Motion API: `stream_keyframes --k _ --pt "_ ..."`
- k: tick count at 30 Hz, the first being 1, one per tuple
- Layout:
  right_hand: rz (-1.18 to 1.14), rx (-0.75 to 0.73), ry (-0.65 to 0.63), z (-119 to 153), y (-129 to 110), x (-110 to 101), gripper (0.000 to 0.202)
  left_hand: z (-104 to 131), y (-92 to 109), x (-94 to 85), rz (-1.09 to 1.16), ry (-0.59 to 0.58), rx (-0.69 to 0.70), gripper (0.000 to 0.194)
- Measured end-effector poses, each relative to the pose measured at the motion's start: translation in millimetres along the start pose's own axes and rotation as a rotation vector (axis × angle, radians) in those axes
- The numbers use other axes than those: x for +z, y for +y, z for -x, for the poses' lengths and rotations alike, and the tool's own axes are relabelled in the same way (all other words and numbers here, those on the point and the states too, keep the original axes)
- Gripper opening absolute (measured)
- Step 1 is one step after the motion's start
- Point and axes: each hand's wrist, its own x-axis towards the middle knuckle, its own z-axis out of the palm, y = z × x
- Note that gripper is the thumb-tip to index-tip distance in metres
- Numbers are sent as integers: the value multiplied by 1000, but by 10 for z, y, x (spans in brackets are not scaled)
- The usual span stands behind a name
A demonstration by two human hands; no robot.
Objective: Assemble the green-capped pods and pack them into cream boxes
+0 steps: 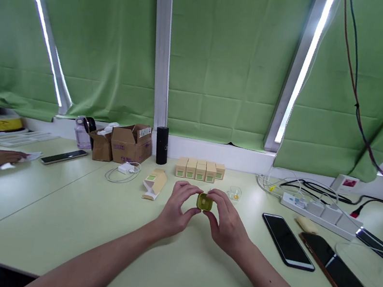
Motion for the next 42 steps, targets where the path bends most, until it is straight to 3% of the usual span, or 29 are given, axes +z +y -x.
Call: stream_keyframes --k 16,28,42 --pt "185 -99 4 -35 -23 -69 33 5 20 -31 -52 51 99 40" --pt "201 -134 4 -65 -68 -67 33 20 60 -33 -112 84 168 43" --pt "143 -65 -22 -38 -49 -31 27 36 24 -19 -105 72 148 45"
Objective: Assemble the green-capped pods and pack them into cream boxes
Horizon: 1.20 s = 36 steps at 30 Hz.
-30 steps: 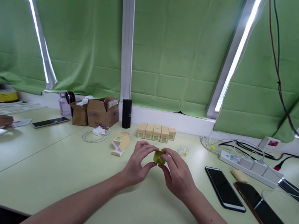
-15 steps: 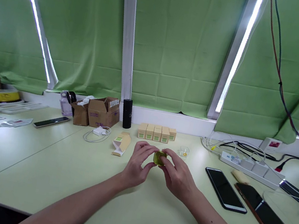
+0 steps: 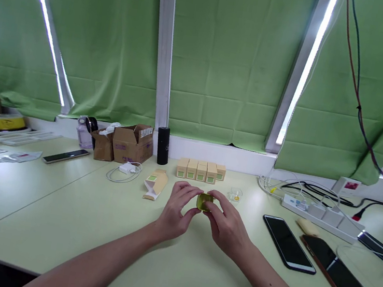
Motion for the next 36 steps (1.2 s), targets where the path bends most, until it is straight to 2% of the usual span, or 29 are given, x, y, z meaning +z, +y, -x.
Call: stream_keyframes --k 13,22,28,32,36 --pt "-20 -10 -2 -11 -9 4 27 12 -14 20 -4 11 5 43" --pt "-114 47 14 15 14 47 34 24 -43 27 -4 8 5 46" --pt "-140 59 -25 14 12 43 35 36 -67 35 -13 6 6 47" --pt "-189 75 -20 5 14 38 35 32 -55 39 17 -8 -29 45" --pt "-249 141 26 20 10 45 41 15 -16 37 112 12 -141 41"
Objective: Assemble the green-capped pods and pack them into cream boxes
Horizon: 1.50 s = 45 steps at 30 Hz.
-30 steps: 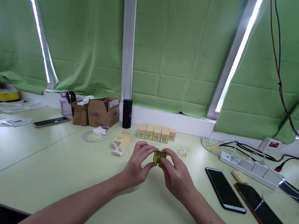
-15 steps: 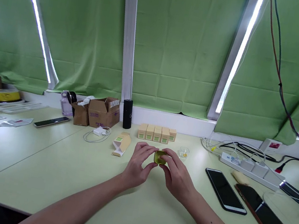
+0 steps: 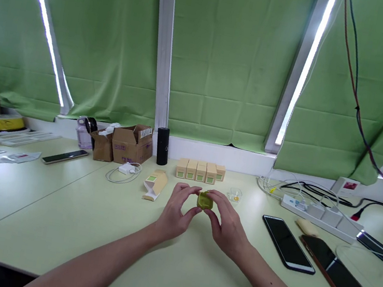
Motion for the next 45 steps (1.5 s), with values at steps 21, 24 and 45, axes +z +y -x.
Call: stream_keyframes --k 21,24,45 --pt "-195 253 -65 26 -8 30 45 -79 9 31 349 -56 -566 41" --pt "-289 310 -60 15 9 37 39 -70 -7 32 347 -61 -533 45" --pt "-840 730 -89 22 102 102 57 -34 -52 -76 201 -248 -183 54"
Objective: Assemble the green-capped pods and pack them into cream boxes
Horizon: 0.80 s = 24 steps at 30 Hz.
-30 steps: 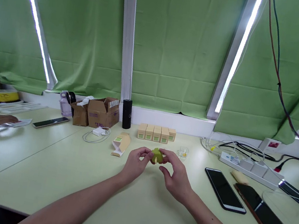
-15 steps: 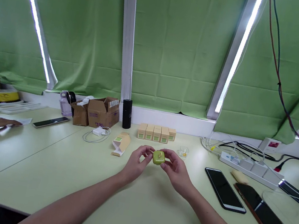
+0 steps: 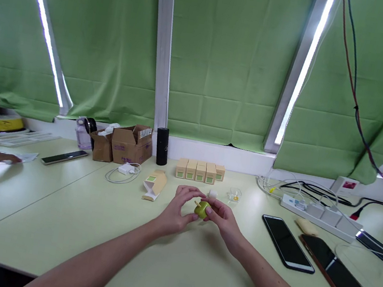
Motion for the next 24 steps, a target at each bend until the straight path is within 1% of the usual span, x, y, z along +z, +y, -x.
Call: stream_keyframes --k 4,6,9,11,13,15,17,19,20,23,24 --pt "17 -9 18 -16 22 -3 55 3 -9 -2 25 -33 -5 48" --pt "36 -9 25 -28 21 -12 54 0 -32 4 46 -31 -24 44" --pt "78 -21 58 -52 31 -52 52 -16 -107 10 105 21 -82 38" --pt "155 -49 111 -73 56 -107 47 -33 -167 5 169 78 -143 39" --pt "323 -89 182 -97 97 -185 40 -51 -215 -5 278 119 -217 43" --pt "591 -160 265 -127 149 -273 31 -66 -240 -15 425 135 -290 49" --pt "839 -260 311 -168 200 -352 26 -75 -248 -17 554 151 -335 54" --pt "1024 -302 311 -223 244 -406 27 -79 -248 -12 630 175 -353 56" --pt "1110 -294 306 -256 260 -421 28 -81 -247 -7 653 184 -359 57" --pt "1335 -218 262 -375 291 -431 34 -84 -233 3 720 193 -382 57" --pt "1370 -202 245 -419 298 -428 36 -85 -224 3 744 194 -390 56"
